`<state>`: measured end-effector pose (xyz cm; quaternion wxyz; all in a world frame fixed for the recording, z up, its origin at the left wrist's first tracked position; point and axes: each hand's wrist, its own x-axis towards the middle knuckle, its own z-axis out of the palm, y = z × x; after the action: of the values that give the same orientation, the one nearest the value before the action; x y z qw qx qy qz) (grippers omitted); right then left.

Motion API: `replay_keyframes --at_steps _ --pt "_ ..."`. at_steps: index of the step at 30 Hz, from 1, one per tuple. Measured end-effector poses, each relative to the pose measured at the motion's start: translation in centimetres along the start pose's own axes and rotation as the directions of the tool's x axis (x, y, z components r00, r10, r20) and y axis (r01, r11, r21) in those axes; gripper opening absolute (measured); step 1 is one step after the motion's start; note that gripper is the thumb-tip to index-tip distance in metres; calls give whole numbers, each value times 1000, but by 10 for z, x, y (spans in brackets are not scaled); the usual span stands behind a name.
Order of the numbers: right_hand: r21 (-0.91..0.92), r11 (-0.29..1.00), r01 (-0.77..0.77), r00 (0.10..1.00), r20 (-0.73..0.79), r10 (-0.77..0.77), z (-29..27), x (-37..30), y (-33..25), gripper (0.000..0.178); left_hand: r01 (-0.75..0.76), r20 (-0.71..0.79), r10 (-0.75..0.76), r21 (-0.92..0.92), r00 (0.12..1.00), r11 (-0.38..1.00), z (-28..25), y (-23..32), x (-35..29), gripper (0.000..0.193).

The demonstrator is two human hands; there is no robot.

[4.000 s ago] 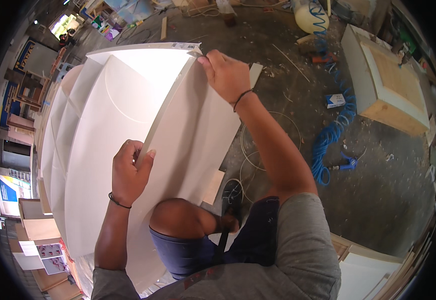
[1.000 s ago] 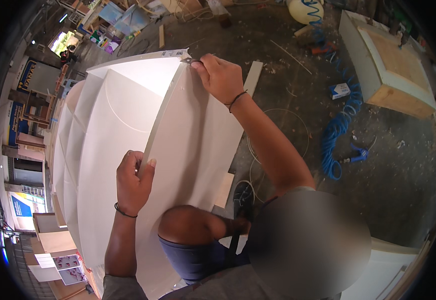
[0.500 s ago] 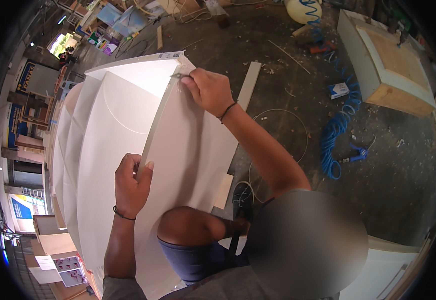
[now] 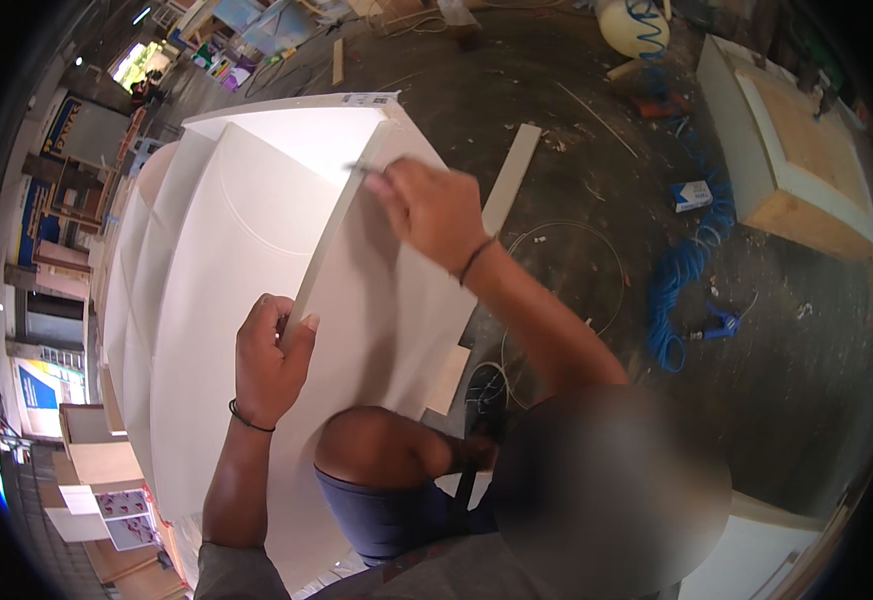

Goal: The person sands the edges and surfaces of a white wooden cabinet using a sanding block. They repeatedly rub the block along the edges and flat surfaces, then wipe the surface with their hand to remove dust.

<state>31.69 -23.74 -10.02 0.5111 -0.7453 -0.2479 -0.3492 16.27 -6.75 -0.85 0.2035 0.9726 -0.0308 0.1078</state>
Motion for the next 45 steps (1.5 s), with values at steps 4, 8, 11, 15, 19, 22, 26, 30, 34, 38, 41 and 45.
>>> replay_keyframes --at_steps 4,8,11,15,19,22,26,30,34,38,41,45 --pt "-27 983 184 936 311 -167 -10 -24 -63 17 10 0 -10 -47 1000 999 2 -4 2 15" --pt "-295 941 167 936 347 -57 -19 6 -40 20 198 72 -188 -170 979 965 -4 -9 1 17" --pt "-403 914 -33 959 244 143 -36 37 -11 23 172 56 -165 -173 985 970 -2 -7 3 19" --pt "-183 960 212 923 361 -135 -19 -8 -63 22 169 54 -162 -186 985 968 -1 -13 0 19" --pt "-247 950 192 912 403 -80 -12 -9 -55 22 188 49 -182 -262 982 947 -3 -11 -1 18" --pt "-418 902 108 970 244 -3 -26 31 -2 22 213 79 -199 -249 977 945 -4 -7 2 22" --pt "-325 940 105 952 307 0 -27 22 -21 16 236 76 -225 -193 971 952 -5 -7 2 25" --pt "-99 973 211 903 401 -155 -9 -28 -73 12 231 91 -213 -280 973 932 -1 -17 0 26" --pt "-291 954 71 974 225 -4 -10 2 -17 17 268 131 -235 -387 963 882 -5 -13 4 24" --pt "-193 981 -3 985 170 36 -7 -4 -24 14 351 172 -307 -503 936 790 -4 -21 4 29" --pt "18 974 228 942 249 -225 8 -48 -70 13 472 181 -455 -558 872 682 -2 -16 4 43" --pt "-147 963 226 968 144 -205 5 -22 -42 16 542 238 -499 -535 833 649 -9 -14 5 50"
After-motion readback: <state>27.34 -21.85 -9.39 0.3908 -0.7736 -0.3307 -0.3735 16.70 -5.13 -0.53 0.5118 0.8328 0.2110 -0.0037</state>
